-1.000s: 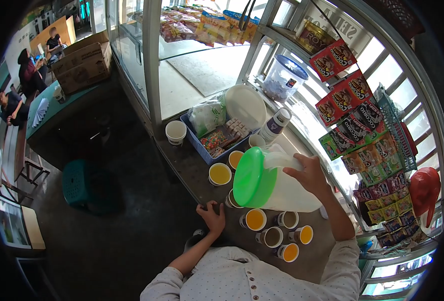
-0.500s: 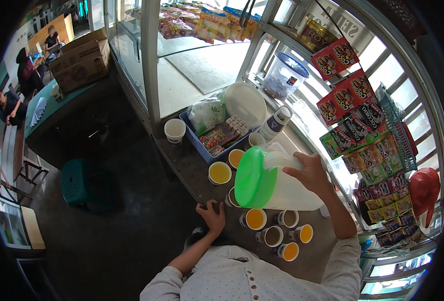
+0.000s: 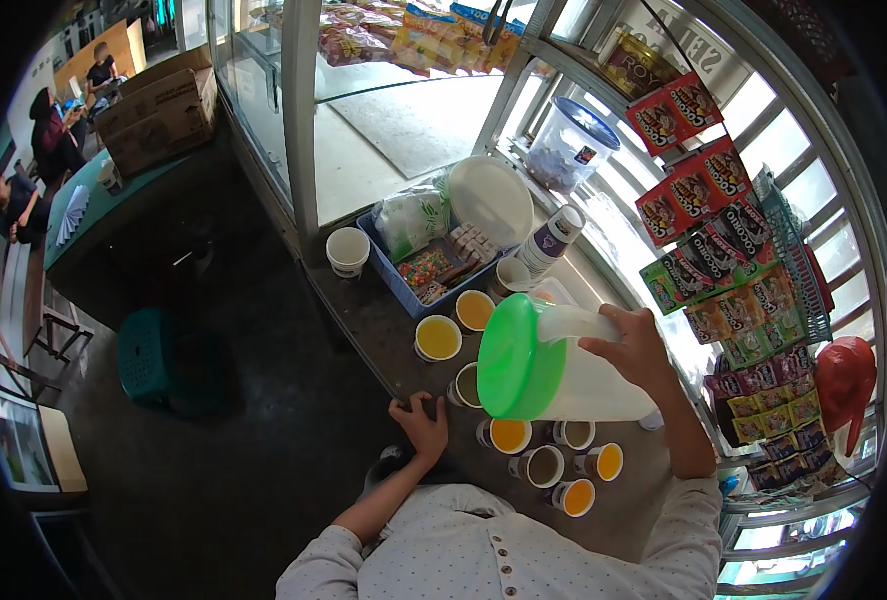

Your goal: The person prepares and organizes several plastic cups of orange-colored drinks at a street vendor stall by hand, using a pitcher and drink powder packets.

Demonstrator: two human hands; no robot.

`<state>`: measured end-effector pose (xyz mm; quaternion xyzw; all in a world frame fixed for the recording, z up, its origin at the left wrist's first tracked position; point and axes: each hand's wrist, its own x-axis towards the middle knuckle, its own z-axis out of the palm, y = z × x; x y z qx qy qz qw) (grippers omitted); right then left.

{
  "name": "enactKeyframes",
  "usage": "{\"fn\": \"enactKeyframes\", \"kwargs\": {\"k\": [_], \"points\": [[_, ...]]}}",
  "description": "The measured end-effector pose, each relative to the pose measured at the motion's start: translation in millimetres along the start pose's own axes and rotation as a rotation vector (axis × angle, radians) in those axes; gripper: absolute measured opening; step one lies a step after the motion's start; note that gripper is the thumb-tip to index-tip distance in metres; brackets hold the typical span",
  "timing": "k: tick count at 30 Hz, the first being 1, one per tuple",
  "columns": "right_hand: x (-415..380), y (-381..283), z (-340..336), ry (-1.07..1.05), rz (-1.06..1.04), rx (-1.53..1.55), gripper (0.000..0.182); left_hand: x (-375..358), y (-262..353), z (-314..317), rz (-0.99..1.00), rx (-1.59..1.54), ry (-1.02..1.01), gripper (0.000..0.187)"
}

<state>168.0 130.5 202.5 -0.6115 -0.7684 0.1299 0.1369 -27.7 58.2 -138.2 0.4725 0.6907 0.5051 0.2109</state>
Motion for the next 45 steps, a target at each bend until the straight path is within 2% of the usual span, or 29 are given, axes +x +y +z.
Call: {"fn": "enactKeyframes", "kwargs": {"k": [27, 33, 37, 40, 45], "points": [[-6, -7, -7, -0.031, 0.02, -0.013, 0.062, 0, 0, 1, -0.01, 0.003, -0.013, 0.03], [-17, 12, 1, 0.026, 0.034, 0.061, 0.06, 0, 1, -1, -0.019, -0.004, -0.019, 0.03], [-31, 30, 5, 0.117, 0.048, 0.124, 0.06, 0, -1, 1, 0.013, 0.01, 0.005, 0.03], [-44, 44, 8, 0.192, 0.049, 0.183, 0.062, -1, 0, 1, -0.041, -0.015, -0.021, 0.029], [-65, 66, 18, 0.326, 0.049, 0.324, 0.066, 0, 0, 1, 0.011, -0.017, 0.003, 0.028]]}}
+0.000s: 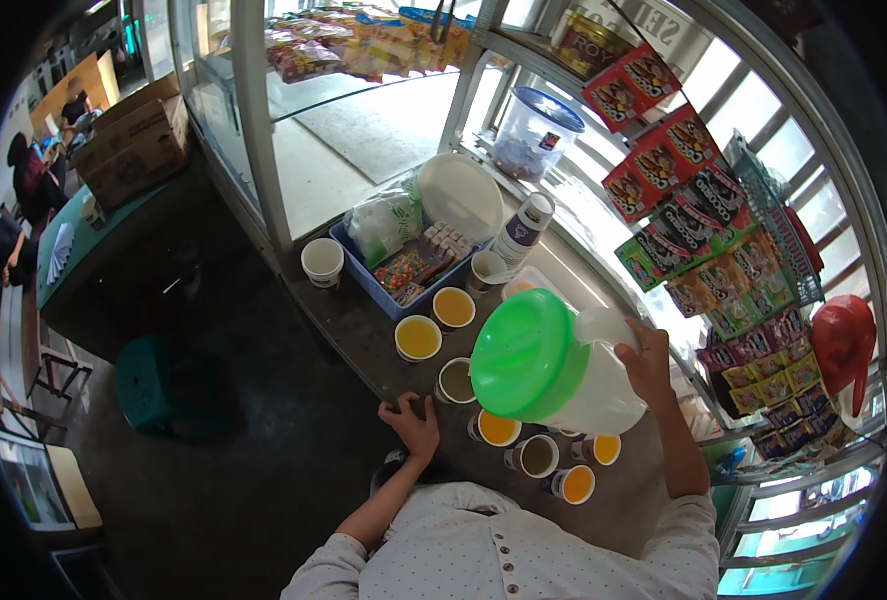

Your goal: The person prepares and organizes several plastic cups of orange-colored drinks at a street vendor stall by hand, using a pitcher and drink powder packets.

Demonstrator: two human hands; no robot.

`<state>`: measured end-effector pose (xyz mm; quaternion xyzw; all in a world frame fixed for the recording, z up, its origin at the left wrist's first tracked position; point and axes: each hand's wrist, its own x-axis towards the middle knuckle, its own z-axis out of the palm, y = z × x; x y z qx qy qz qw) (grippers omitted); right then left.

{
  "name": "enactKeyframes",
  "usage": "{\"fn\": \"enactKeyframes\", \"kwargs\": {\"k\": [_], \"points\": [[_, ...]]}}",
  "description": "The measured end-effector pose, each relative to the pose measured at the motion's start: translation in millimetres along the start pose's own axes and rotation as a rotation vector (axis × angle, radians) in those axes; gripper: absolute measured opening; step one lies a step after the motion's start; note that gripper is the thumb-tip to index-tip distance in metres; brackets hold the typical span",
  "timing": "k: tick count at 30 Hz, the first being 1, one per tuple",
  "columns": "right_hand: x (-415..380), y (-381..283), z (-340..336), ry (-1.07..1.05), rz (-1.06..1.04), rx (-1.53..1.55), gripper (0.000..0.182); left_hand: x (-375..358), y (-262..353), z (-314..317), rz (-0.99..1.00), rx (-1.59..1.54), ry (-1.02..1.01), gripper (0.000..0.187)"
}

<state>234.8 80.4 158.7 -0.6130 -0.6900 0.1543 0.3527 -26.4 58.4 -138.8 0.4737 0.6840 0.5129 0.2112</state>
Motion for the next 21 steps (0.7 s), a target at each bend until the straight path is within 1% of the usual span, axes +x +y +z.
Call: {"fn": "enactKeyframes", "kwargs": {"k": [3, 6, 7, 10, 11, 14, 17, 20, 21], "points": [[-11, -7, -13, 0.036, 0.037, 0.08, 0.066, -1, -2, 1, 0.017, 0.018, 0.005, 0.027], [-23, -2, -29, 0.027, 0.06, 0.043, 0.066, -1, -3, 3, 0.027, 0.025, 0.011, 0.026], [-26, -6, -35, -0.003, 0.099, 0.037, 0.066, -1, -2, 2, 0.03, 0.025, 0.013, 0.026], [-41, 10, -43, 0.006, 0.124, -0.065, 0.067, -1, -2, 1, 0.034, 0.023, -0.008, 0.026], [-50, 28, -43, 0.062, 0.061, -0.227, 0.067, -1, -2, 1, 0.044, 0.027, -0.005, 0.026], [-57, 6, -46, 0.029, 0.045, -0.275, 0.067, -2, -1, 1, 0.063, 0.031, 0.006, 0.025], [-61, -17, -47, -0.011, 0.017, -0.248, 0.065, -1, 2, -1, 0.064, 0.021, 0.007, 0.026], [-61, -27, -49, -0.16, 0.104, -0.303, 0.064, -1, 1, 0, 0.055, 0.007, 0.002, 0.026], [-61, -29, -48, -0.158, 0.087, -0.304, 0.062, -1, 0, 0, 0.058, 0.006, 0.001, 0.027]]}}
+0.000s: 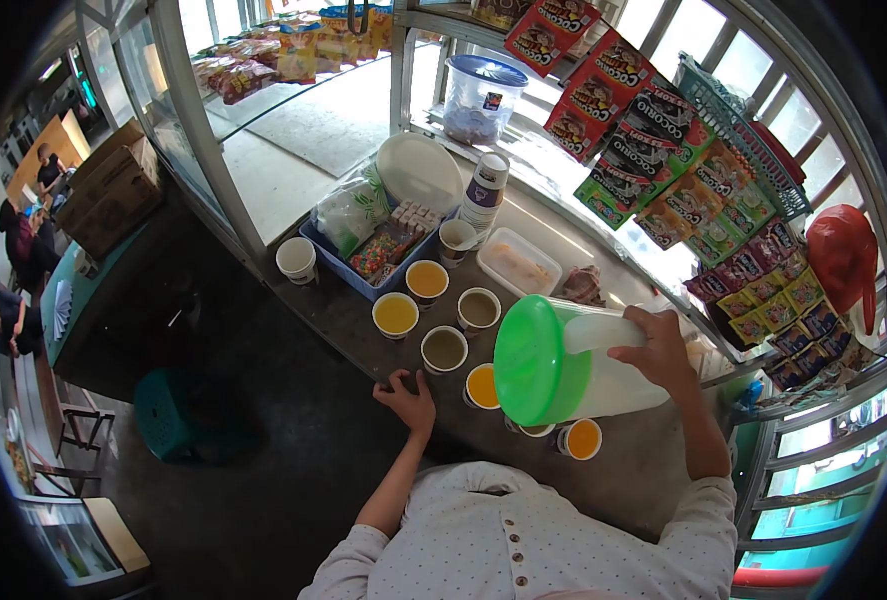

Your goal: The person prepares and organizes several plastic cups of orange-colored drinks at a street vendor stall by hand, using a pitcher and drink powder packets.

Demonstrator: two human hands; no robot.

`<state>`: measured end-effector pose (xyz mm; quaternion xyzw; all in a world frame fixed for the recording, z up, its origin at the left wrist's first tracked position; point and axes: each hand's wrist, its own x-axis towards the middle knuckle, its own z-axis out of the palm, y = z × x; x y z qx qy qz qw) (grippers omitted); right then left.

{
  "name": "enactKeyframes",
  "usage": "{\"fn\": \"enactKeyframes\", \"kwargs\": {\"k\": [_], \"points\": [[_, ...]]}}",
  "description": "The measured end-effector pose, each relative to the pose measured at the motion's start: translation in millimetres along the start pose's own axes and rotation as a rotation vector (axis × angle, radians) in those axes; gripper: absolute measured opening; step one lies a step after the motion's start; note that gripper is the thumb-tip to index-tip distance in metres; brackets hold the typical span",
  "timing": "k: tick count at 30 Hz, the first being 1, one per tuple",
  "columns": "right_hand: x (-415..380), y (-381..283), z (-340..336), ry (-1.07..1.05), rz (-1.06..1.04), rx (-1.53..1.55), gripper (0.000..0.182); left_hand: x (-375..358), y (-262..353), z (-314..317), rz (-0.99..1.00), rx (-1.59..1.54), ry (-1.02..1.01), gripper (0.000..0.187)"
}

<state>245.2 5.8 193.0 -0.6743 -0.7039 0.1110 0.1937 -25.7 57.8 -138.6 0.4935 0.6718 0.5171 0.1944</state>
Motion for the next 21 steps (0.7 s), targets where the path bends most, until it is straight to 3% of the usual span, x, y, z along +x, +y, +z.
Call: {"fn": "enactKeyframes", "kwargs": {"k": [8, 21], "points": [[7, -28, 7, -0.054, -0.045, -0.111, 0.053, 0, -1, -1, 0.009, 0.011, -0.022, 0.027], [13, -38, 14, -0.09, -0.045, -0.157, 0.057, 2, -2, -3, 0.019, 0.016, -0.036, 0.026]]}}
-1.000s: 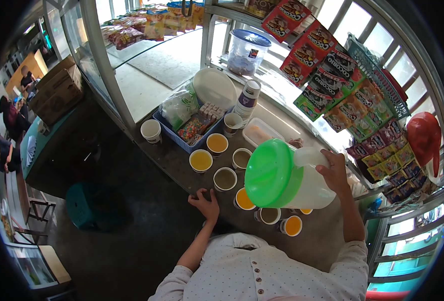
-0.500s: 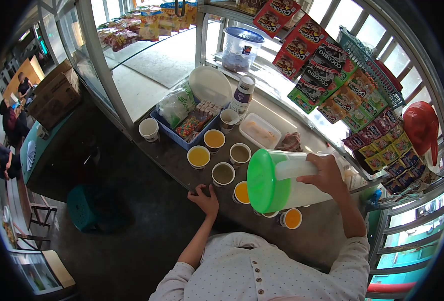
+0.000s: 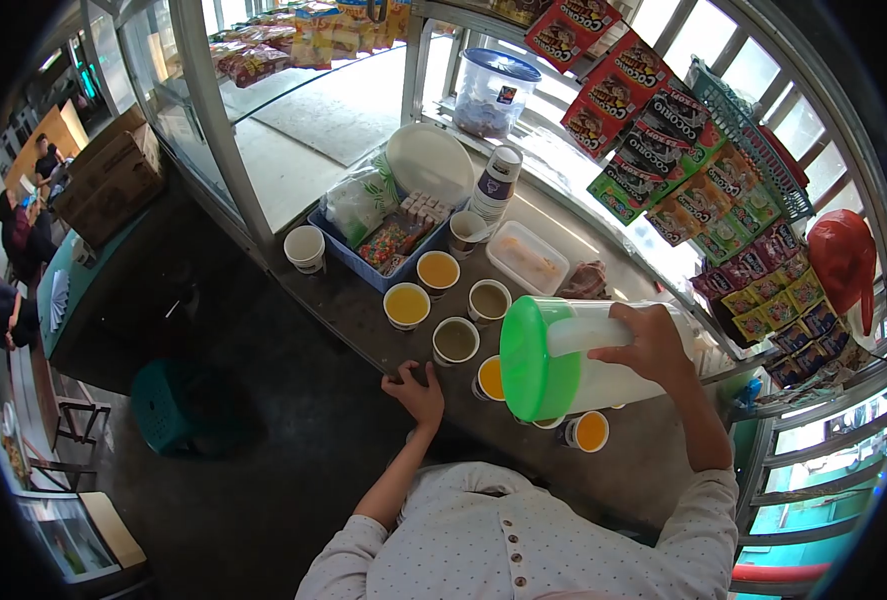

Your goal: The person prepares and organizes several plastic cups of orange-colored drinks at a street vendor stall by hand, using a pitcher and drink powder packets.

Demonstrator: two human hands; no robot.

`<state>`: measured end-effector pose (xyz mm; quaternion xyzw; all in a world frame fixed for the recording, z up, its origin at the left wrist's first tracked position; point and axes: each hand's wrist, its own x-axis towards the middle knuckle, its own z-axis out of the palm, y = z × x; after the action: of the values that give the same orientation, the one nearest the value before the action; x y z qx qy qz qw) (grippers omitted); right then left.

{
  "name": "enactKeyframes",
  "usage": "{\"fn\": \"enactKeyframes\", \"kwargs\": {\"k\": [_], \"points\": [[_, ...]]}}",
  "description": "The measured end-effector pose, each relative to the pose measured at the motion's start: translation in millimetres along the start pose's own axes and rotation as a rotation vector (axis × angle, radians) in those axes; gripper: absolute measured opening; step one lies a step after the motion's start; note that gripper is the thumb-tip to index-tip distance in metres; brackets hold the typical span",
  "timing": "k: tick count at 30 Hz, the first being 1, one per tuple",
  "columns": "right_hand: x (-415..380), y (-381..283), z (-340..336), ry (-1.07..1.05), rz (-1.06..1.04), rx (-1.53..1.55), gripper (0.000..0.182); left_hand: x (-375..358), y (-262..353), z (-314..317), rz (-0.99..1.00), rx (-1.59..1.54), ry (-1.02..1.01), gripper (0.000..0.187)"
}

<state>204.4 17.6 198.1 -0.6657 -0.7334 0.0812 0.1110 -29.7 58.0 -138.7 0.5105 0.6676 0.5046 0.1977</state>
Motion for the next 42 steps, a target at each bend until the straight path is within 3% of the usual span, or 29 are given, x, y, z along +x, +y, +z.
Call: {"fn": "enactKeyframes", "kwargs": {"k": [42], "points": [[13, -11, -3, -0.126, -0.071, -0.03, 0.064, -2, 3, 0, -0.012, 0.028, 0.031, 0.026]]}}
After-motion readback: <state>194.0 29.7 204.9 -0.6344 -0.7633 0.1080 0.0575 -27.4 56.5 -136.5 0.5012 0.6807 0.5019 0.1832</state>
